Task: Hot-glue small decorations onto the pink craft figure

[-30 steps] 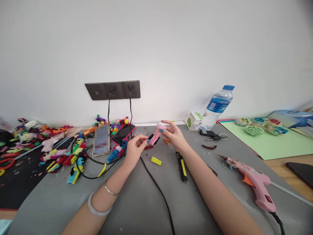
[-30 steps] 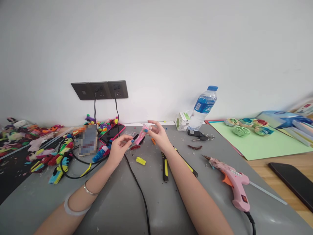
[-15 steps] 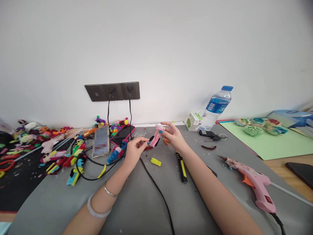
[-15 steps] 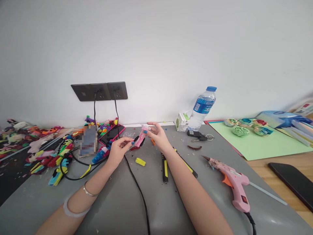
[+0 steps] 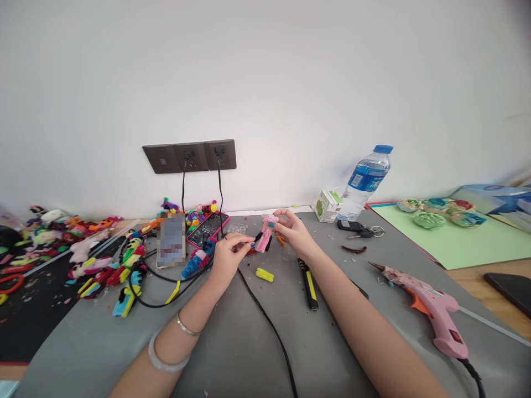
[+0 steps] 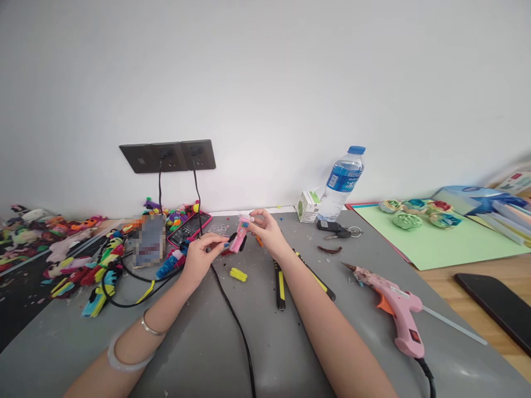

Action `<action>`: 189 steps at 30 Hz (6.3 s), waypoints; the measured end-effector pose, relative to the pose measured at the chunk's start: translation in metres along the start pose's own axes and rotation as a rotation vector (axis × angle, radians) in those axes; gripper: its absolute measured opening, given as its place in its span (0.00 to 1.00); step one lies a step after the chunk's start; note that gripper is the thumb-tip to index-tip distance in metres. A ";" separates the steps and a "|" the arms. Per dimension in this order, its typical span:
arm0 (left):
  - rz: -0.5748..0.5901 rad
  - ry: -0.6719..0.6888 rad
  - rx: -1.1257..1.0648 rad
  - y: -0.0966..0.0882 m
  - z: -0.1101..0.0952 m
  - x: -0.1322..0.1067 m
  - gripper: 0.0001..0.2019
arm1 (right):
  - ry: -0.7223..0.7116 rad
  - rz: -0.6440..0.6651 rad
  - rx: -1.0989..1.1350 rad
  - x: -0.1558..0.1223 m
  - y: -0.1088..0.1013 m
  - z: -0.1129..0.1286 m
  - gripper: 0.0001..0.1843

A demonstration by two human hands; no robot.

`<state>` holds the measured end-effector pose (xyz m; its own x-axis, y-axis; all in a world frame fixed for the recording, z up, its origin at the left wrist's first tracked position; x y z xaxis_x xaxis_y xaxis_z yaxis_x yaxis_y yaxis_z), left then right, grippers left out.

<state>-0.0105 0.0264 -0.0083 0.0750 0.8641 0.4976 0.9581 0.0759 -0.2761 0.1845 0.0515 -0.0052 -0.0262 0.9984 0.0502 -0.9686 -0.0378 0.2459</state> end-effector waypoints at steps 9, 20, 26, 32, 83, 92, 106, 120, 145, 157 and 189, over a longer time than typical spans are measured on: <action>0.012 0.001 0.051 0.000 -0.004 0.000 0.15 | 0.024 -0.094 0.053 0.002 -0.004 0.000 0.29; 0.004 0.082 0.122 -0.001 -0.004 0.000 0.07 | -0.008 -0.056 0.001 0.001 -0.001 0.001 0.27; 0.016 0.130 0.104 0.000 -0.001 -0.001 0.07 | -0.020 -0.045 0.001 0.001 -0.002 -0.001 0.26; 0.027 0.163 0.125 0.000 0.000 -0.001 0.07 | -0.017 -0.051 0.006 0.001 -0.001 -0.002 0.26; 0.004 0.370 0.268 -0.002 -0.009 -0.001 0.07 | -0.059 -0.091 0.053 0.003 0.000 -0.006 0.28; 0.003 0.394 0.279 -0.001 -0.008 -0.001 0.07 | -0.055 -0.096 0.044 0.003 -0.001 -0.006 0.27; 0.025 0.401 0.299 -0.001 -0.010 0.000 0.07 | -0.028 -0.096 0.106 0.002 0.001 -0.005 0.25; 0.000 0.309 0.261 -0.002 -0.009 -0.002 0.09 | -0.021 -0.113 0.077 0.001 0.001 0.000 0.28; -0.036 0.268 0.439 0.002 -0.010 -0.005 0.22 | -0.182 0.050 -0.025 -0.002 0.012 -0.004 0.25; -0.070 0.302 0.492 0.000 -0.011 -0.004 0.13 | -0.219 0.178 -0.056 -0.007 0.019 -0.004 0.23; -0.116 0.304 0.542 -0.002 -0.010 -0.003 0.10 | -0.258 0.204 -0.132 -0.009 0.018 -0.006 0.25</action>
<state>-0.0100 0.0189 -0.0007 0.1306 0.6610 0.7390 0.6948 0.4707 -0.5438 0.1654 0.0422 -0.0071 -0.1757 0.9266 0.3324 -0.9738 -0.2130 0.0791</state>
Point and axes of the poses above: each hand's wrist, its own x-axis towards the middle knuckle, its own y-axis out of the palm, z = x × y, the point moved 2 cm from there along x, towards the middle knuckle, and after that the axes turned 5 degrees about -z, right-handed, at the moved point
